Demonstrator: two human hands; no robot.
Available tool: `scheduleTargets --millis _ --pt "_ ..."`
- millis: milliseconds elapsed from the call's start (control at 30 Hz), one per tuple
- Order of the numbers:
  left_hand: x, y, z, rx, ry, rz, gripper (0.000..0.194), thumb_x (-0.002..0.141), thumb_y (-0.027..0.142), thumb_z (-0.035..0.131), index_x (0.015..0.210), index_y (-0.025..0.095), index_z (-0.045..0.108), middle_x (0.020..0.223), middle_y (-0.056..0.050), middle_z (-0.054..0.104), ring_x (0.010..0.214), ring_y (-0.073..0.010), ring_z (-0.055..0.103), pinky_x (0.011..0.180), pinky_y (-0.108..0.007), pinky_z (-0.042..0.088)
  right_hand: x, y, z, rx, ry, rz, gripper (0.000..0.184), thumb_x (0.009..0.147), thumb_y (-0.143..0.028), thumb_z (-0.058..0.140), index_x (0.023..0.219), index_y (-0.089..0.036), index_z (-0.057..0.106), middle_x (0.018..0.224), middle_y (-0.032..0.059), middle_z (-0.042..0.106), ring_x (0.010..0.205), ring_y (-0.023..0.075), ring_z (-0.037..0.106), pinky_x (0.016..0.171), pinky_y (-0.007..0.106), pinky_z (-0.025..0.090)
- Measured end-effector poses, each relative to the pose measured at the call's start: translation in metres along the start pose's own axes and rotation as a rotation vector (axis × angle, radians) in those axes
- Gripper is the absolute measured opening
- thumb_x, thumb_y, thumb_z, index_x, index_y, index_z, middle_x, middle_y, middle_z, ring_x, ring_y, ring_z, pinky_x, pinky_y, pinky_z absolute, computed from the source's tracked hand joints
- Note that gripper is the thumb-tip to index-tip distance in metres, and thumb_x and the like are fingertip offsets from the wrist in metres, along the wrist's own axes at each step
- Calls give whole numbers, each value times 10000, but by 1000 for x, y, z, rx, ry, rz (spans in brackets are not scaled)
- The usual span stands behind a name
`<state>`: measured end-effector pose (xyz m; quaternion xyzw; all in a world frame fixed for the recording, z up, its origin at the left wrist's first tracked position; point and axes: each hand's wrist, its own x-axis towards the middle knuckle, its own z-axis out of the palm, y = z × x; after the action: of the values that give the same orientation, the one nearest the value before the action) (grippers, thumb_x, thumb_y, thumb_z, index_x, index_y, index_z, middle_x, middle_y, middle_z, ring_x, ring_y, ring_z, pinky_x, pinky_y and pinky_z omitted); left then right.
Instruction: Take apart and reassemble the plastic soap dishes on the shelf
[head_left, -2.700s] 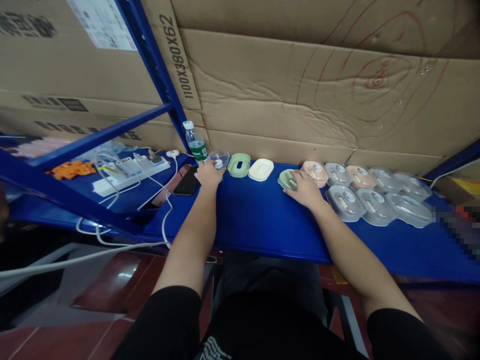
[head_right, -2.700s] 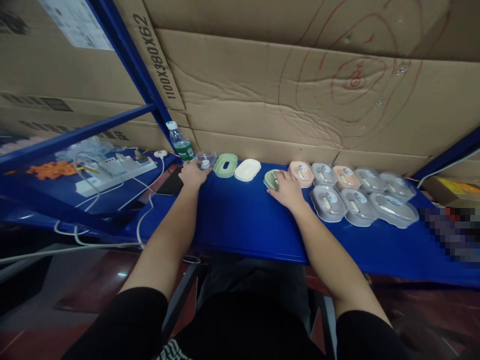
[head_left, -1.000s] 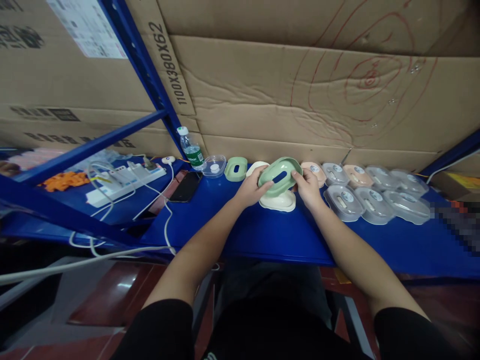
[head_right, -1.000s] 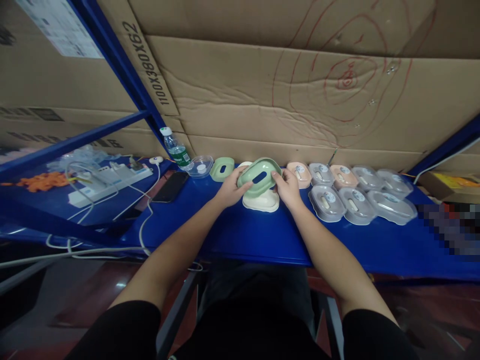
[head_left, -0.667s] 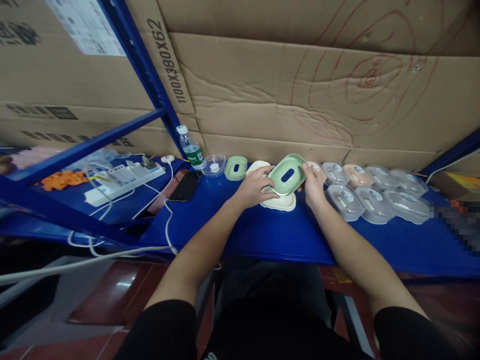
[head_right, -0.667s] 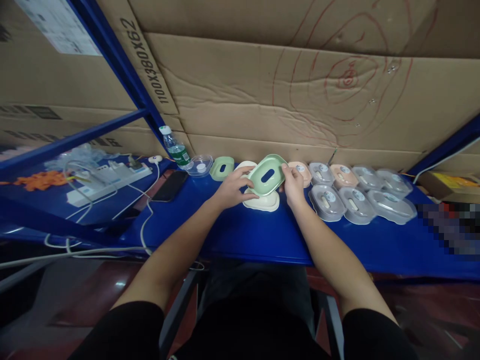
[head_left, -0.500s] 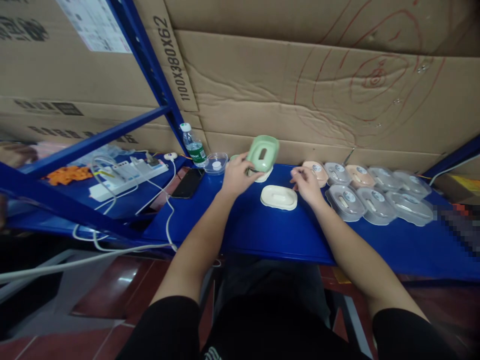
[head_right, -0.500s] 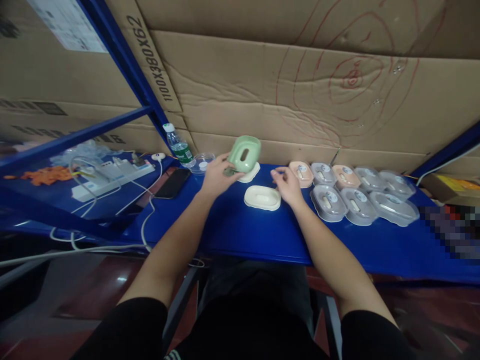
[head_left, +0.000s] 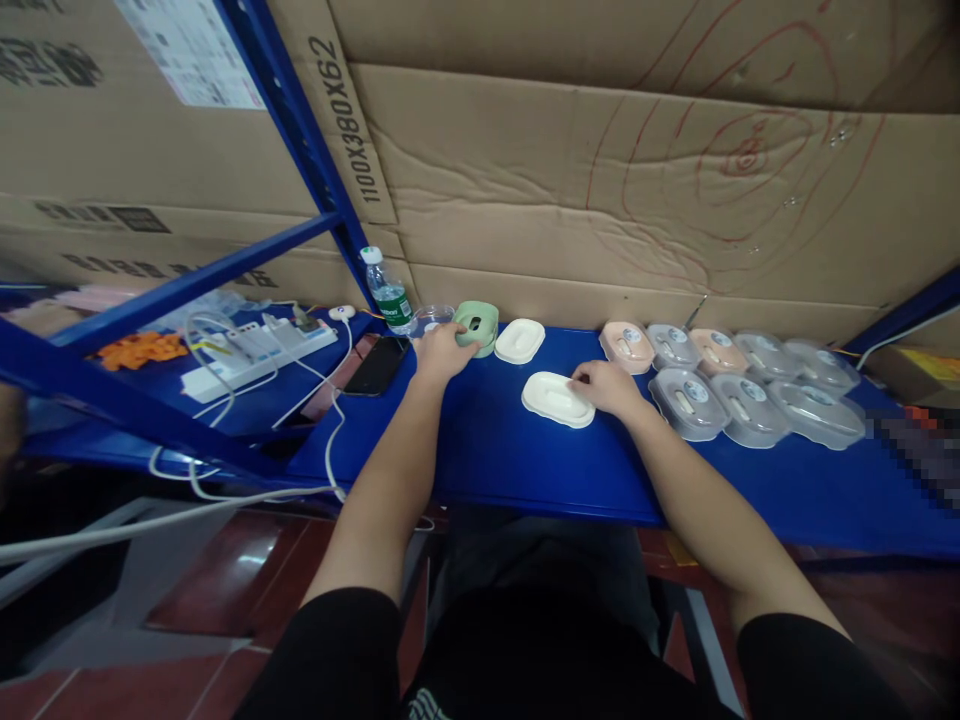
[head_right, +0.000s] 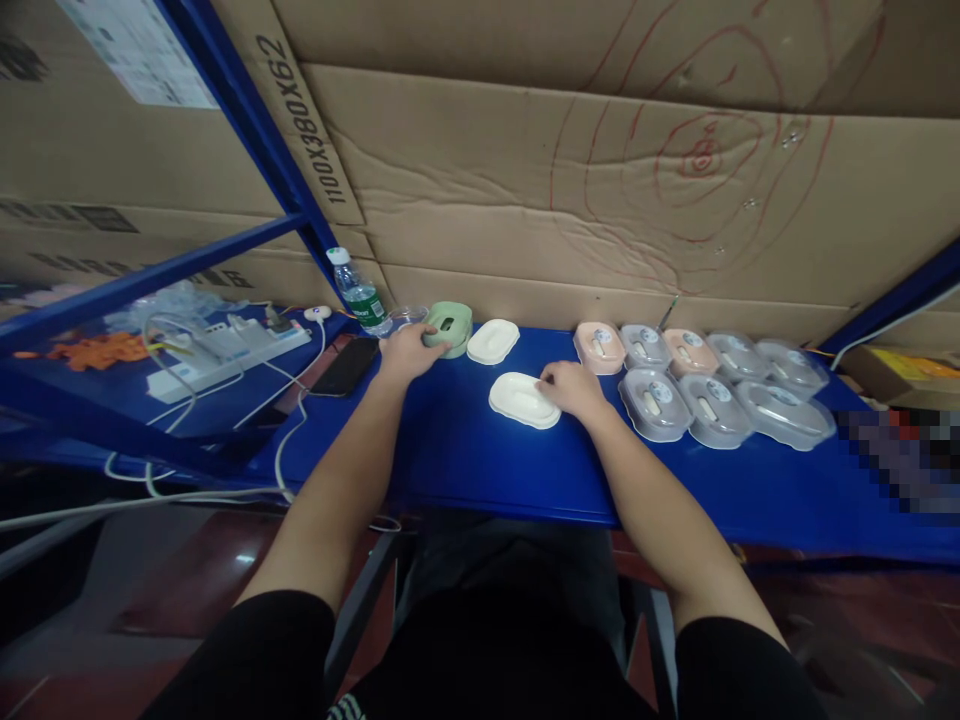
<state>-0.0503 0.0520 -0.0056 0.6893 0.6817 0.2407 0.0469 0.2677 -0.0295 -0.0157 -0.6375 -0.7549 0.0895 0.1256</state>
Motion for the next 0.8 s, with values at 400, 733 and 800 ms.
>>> scheduleTargets --millis 400,733,800 --pt "-3 7 3 86 23 -10 544 871 665 634 1174 228 749 1189 -153 770 1188 -396 654 1073 -562 384 -4 -11 -6 114 149 52 114 918 -279 642 981 -217 714 937 58 778 862 226 687 696 309 433" --pt "-3 6 8 93 16 -11 519 855 686 662 1059 216 745 1245 -164 731 1176 -378 656 1059 -558 408 -5 -14 -6 126 130 65 110 902 -273 669 993 -225 707 952 53 781 888 237 697 693 314 439" --pt "-3 6 7 76 16 -23 483 855 659 679 1049 219 731 1249 -155 728 1169 -366 660 1061 -548 416 -5 -14 -5 125 128 62 117 905 -275 670 1004 -224 707 960 55 784 889 240 700 692 318 440"
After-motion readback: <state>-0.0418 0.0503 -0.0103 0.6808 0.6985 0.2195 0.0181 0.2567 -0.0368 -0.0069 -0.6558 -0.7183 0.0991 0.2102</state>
